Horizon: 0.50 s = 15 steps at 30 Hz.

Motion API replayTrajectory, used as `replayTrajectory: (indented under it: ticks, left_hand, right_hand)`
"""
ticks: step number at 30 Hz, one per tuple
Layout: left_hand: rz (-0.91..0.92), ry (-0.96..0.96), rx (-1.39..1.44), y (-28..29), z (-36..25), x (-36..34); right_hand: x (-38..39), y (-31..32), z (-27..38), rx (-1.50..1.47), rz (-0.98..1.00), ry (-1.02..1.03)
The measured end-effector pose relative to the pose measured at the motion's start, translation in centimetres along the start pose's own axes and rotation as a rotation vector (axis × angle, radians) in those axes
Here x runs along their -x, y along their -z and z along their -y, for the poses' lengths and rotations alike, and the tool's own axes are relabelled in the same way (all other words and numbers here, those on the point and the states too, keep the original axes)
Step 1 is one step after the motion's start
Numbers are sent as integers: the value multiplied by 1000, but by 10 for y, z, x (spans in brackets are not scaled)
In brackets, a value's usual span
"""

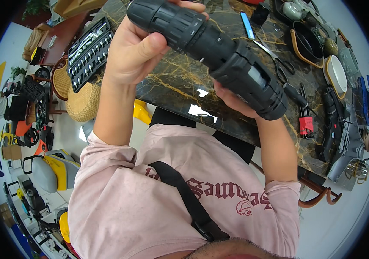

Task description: The recorder disassembles a handheld power drill, inspects the motor and housing, and then reassembles the casing using a manual screwdriver.

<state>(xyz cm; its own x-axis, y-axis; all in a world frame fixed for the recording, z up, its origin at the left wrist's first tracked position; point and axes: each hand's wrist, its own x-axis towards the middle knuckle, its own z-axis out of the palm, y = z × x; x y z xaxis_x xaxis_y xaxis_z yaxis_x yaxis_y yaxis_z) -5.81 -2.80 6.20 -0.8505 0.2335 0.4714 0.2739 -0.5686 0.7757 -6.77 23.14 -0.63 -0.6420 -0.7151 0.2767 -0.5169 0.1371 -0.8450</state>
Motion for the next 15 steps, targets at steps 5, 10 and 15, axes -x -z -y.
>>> replayTrajectory:
  ticks: [5, 10, 15]
  left_hand:
    - [-13, -28, -231, -1, 3, 8]
    - [-219, 15, -316, 13, 2, 18]
    - [-324, 67, -306, -6, 3, 17]
  right_hand:
    - [-4, -3, -8, 438, -107, 201]
    - [-17, 4, 8, 259, -202, 79]
    - [-19, 5, 11, 318, -275, 187]
